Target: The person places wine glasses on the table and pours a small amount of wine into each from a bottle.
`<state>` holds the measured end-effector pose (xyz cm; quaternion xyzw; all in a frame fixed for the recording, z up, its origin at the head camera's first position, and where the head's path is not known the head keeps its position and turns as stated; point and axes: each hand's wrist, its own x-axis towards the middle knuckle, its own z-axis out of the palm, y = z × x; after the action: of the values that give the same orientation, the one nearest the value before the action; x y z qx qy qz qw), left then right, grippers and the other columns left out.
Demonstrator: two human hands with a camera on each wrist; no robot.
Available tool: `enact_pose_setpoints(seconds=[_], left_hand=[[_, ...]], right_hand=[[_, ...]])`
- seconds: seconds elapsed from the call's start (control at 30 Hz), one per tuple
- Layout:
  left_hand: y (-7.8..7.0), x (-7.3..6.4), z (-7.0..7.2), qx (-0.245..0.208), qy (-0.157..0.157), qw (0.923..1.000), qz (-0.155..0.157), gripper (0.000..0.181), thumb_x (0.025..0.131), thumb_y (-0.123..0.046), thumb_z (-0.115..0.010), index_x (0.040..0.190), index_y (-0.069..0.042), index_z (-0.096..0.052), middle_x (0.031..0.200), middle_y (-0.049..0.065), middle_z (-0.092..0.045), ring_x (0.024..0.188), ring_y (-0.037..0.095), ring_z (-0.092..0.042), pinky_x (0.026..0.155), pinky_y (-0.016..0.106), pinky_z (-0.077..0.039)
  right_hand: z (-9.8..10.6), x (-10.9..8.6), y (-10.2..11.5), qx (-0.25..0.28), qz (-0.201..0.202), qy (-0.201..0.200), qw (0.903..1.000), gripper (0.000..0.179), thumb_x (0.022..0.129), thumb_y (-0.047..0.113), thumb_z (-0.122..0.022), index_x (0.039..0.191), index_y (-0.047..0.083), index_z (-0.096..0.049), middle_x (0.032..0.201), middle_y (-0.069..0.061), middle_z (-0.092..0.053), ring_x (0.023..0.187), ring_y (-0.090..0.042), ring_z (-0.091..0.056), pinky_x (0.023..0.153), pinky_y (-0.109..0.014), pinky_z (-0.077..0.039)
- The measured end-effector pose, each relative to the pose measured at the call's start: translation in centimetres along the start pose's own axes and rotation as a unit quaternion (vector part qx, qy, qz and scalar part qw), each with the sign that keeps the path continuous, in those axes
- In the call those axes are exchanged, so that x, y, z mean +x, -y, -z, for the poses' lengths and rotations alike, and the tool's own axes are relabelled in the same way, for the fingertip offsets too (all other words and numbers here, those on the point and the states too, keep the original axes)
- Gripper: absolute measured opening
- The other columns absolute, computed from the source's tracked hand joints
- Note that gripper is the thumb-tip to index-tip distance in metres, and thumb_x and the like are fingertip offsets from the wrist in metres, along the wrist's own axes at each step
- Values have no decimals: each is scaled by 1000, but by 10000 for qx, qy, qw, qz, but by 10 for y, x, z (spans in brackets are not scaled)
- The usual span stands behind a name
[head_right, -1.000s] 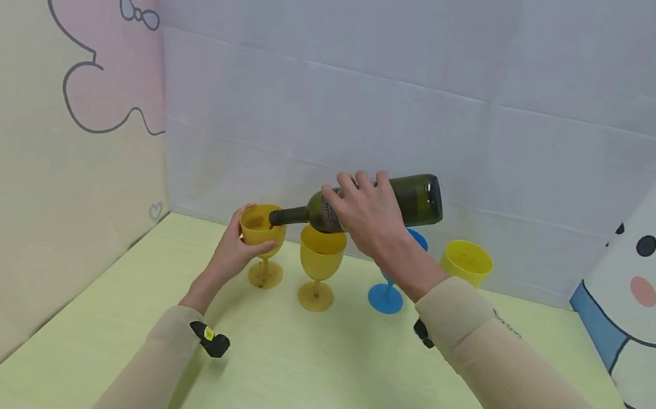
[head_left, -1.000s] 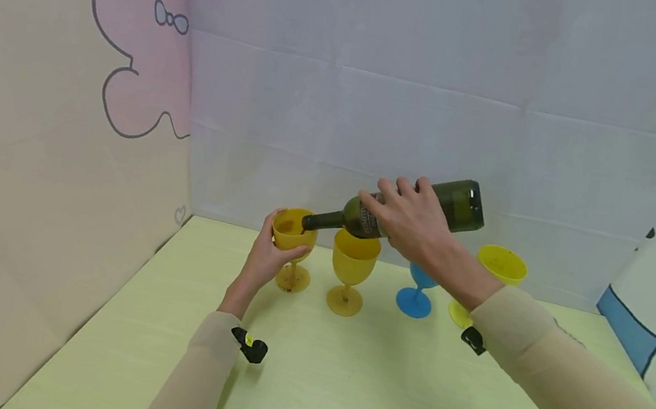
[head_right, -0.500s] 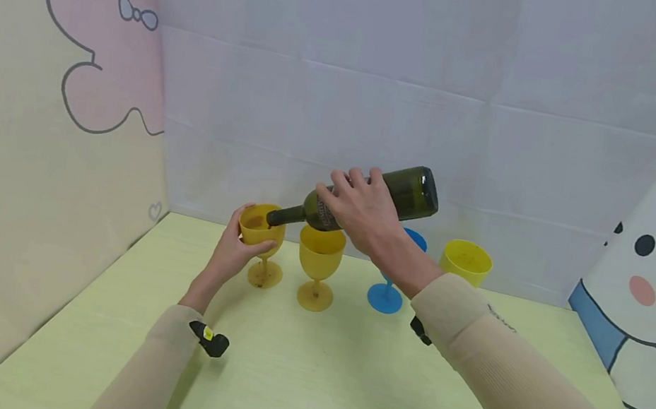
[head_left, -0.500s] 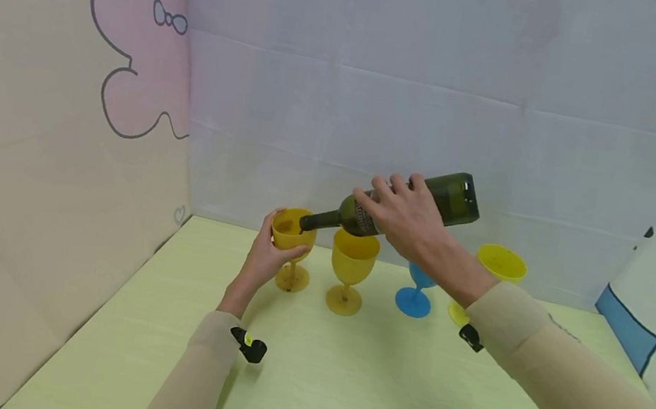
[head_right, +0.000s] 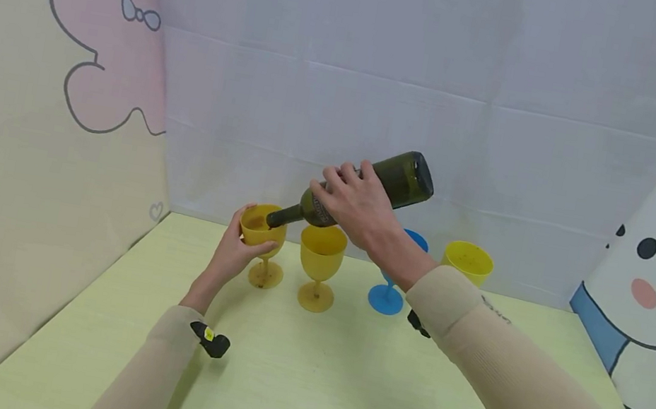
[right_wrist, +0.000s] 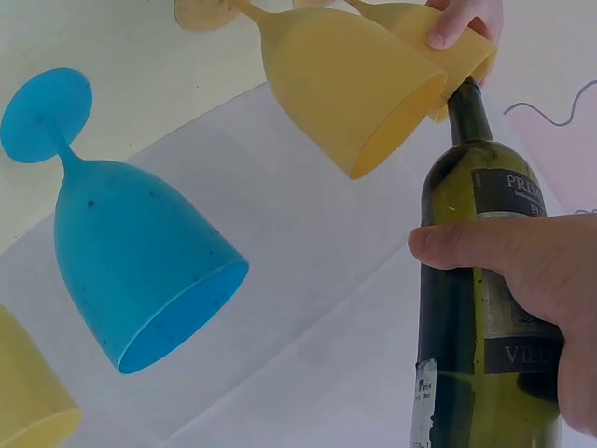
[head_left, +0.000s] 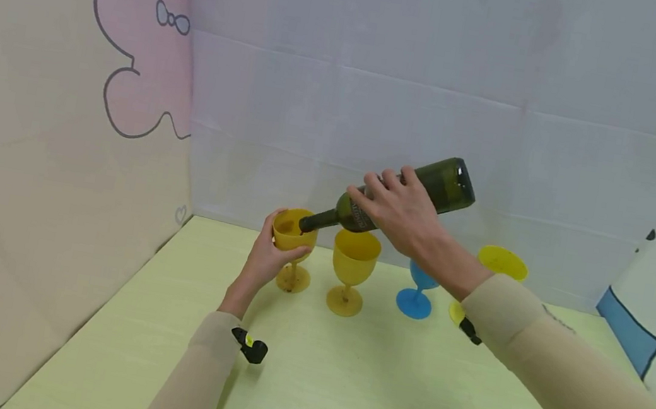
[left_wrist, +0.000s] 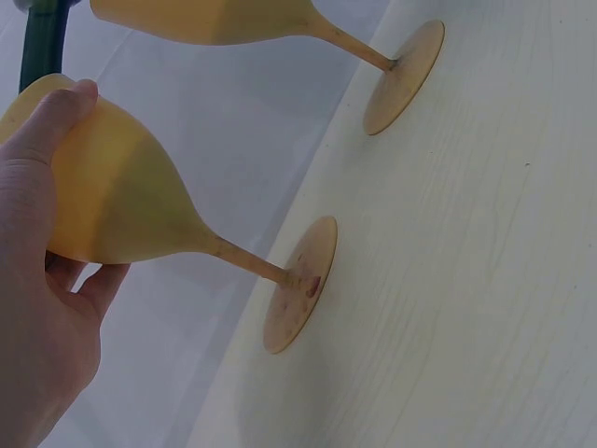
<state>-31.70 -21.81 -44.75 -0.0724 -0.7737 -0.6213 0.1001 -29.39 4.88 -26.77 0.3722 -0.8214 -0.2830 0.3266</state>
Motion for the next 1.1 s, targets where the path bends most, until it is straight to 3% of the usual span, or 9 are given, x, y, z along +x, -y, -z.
enact_pose_setpoints(seconds=[0.6, 0.8, 0.93, 1.1], left_hand=[[-3, -1, -6, 68, -67, 10000, -27, 92, 80, -36, -84, 152, -32, -27, 145, 3, -47, 130, 26, -49, 109, 51, -44], [-2, 0, -6, 92, -82, 9999, -35, 93, 79, -36, -84, 152, -31, -27, 144, 4, -47, 129, 26, -49, 109, 51, -44], [-2, 1, -5, 86, -95, 9999, -75, 93, 80, -33, -84, 153, -29, -26, 143, 5, -48, 128, 27, -50, 107, 51, -45], [0, 2, -5, 96, -103, 9998, -123, 93, 81, -31, -84, 153, -25, -26, 142, 6, -49, 126, 27, -51, 106, 51, -45]], right_hand=[[1, 7, -4, -249, 312, -24, 9992, 63, 90, 11, -72, 145, 23, -44, 124, -12, -49, 103, -30, -46, 94, -46, -42], [-1, 9, -6, -421, 464, -257, 9977, 61, 89, 12, -73, 143, 22, -46, 124, -12, -49, 106, -31, -47, 95, -46, -41], [-2, 12, -8, -546, 617, -475, 9955, 59, 89, 14, -73, 142, 22, -48, 127, -13, -50, 107, -31, -49, 96, -46, -41], [0, 18, -9, -831, 832, -444, 9921, 66, 86, 23, -78, 143, 23, -46, 131, -11, -49, 110, -31, -49, 100, -46, -40]])
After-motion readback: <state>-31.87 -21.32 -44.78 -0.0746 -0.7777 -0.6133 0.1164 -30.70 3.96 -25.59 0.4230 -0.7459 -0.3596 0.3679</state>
